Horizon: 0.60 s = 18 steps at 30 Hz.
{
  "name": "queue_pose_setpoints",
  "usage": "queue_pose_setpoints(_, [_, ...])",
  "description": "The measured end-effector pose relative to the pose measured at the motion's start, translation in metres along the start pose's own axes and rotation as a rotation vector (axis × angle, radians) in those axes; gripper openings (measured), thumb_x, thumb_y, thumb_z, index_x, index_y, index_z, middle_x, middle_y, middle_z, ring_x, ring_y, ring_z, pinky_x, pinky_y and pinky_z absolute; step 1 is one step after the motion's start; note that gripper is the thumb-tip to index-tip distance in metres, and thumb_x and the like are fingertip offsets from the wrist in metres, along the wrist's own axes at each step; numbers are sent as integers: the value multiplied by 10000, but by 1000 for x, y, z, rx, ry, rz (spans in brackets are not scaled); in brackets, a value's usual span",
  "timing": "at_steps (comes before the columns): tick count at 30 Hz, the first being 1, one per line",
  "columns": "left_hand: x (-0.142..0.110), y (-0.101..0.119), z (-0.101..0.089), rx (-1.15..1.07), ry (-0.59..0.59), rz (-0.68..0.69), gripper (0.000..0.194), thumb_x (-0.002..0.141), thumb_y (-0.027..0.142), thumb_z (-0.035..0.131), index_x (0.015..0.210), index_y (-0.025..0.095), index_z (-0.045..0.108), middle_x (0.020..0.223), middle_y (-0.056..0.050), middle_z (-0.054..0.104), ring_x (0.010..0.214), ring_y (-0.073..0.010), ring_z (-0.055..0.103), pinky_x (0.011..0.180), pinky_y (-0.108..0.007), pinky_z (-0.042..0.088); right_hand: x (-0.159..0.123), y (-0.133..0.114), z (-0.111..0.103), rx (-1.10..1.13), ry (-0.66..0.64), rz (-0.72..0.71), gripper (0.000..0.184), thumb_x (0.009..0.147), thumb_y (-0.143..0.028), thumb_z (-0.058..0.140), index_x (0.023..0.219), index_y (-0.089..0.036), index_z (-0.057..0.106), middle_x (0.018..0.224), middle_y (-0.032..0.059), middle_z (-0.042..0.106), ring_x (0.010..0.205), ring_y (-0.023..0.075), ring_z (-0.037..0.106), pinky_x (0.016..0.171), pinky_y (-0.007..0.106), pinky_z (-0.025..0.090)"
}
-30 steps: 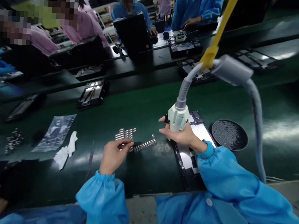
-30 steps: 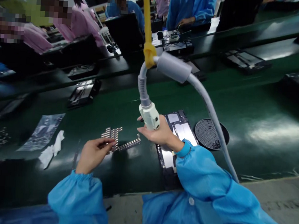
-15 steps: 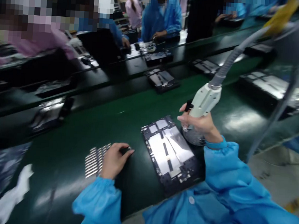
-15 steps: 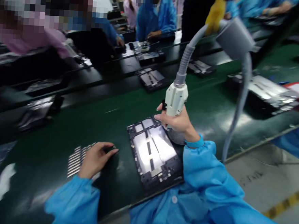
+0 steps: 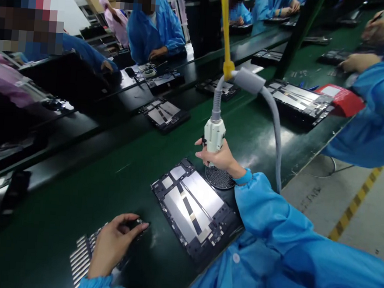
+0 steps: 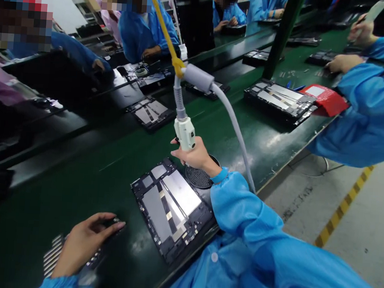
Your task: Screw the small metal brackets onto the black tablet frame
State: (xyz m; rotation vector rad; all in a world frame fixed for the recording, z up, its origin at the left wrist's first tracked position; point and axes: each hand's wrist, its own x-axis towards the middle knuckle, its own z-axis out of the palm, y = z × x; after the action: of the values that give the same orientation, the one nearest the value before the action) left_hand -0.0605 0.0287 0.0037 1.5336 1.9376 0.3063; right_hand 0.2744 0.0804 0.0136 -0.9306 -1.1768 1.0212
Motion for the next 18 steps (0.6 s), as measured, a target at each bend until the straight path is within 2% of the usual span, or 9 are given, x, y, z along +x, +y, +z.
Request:
queue_pose_setpoints(3, [1,0,1,-110,-17,-39,731,350,664,768,839,137,633,572,-15,595,533,-172,537,505,-281,425,1,5,1,0,9,34,264,655,-219,729,860,-127,591,457,-54,530,381,107,496,417,249,433])
queue_pose_setpoints(7, [0,3,2,-312,-52,-119,742,283,569,822,851,132,632,776,-87,699,786,-239,660,741,-322,535,0,7,2,-2,10,65,244,639,-206,723,818,-131,575,473,-52,529,376,107,497,401,244,419])
queue_pose_setpoints(10, [1,3,1,-325,-85,-112,717,328,586,801,869,136,662,812,-94,720,858,-256,674,813,-333,541,-1,9,3,-30,4,69,251,650,-228,724,829,-126,581,474,-46,532,378,108,496,400,240,407])
queue_pose_setpoints(12, [4,1,2,-263,-89,-50,641,398,596,773,843,143,685,814,-91,727,836,-260,682,786,-338,551,-1,10,4,-41,5,56,265,656,-234,721,857,-119,591,477,-41,538,383,110,499,408,243,413])
queue_pose_setpoints(14, [4,-2,6,-144,-28,52,525,494,588,725,797,160,700,749,-76,721,741,-256,681,692,-340,556,-1,8,4,-41,0,51,279,652,-232,717,876,-117,599,468,-46,535,379,110,496,412,247,421])
queue_pose_setpoints(16, [0,-5,15,10,110,188,394,613,548,643,748,183,703,684,-62,706,651,-248,663,618,-345,539,-4,2,5,-38,7,41,285,646,-232,719,883,-123,606,454,-55,527,369,106,486,405,246,420])
queue_pose_setpoints(18, [-9,-6,26,165,279,364,305,717,461,556,724,195,703,702,-67,707,666,-253,659,633,-363,531,-8,-8,7,-39,35,7,281,656,-230,721,895,-135,608,454,-60,529,365,101,481,395,241,412])
